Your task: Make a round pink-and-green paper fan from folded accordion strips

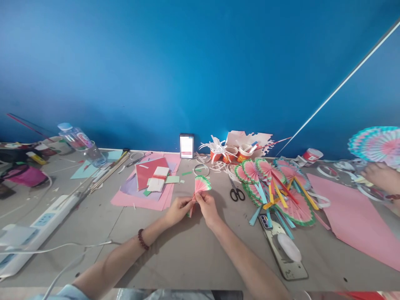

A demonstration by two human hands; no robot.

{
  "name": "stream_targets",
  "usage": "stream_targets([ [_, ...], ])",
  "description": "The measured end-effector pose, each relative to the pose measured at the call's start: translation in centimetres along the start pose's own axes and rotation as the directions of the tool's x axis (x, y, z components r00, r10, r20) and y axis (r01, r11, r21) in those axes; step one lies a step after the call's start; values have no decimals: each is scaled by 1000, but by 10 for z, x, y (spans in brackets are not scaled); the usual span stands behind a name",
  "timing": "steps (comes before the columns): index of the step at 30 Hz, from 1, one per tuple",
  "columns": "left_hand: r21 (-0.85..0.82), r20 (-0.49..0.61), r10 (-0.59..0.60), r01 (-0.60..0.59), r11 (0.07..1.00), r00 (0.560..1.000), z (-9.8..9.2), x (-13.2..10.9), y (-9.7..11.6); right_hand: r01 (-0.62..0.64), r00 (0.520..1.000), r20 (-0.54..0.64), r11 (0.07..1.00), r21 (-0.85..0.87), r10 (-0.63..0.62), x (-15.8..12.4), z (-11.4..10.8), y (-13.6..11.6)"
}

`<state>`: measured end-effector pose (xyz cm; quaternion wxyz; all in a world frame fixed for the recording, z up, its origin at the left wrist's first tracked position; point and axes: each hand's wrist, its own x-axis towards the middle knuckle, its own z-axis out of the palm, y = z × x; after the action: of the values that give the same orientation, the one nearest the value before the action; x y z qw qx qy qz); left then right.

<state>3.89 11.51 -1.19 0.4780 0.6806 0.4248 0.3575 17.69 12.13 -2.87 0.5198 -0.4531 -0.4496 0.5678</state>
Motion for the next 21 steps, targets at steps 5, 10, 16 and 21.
stream_targets([
  [5, -6, -107, -24, 24, 1000, 994, 3, -1, -4, -82, 996, 30, 988, 131, 79, 2, -1, 4],
  [10, 83, -246, 23, -2, 997, 969, 9, -4, -15, -120, 988, -85, 990, 75, 126, -2, 2, 5],
  [16, 95, -264, 20, 6, 995, 964, 11, -5, -12, -91, 986, -124, 985, 146, 110, -5, 10, -4],
  [21, -93, -187, 19, -37, 995, 982, 8, -4, -7, -121, 992, -14, 972, 202, 126, -3, 6, -4],
])
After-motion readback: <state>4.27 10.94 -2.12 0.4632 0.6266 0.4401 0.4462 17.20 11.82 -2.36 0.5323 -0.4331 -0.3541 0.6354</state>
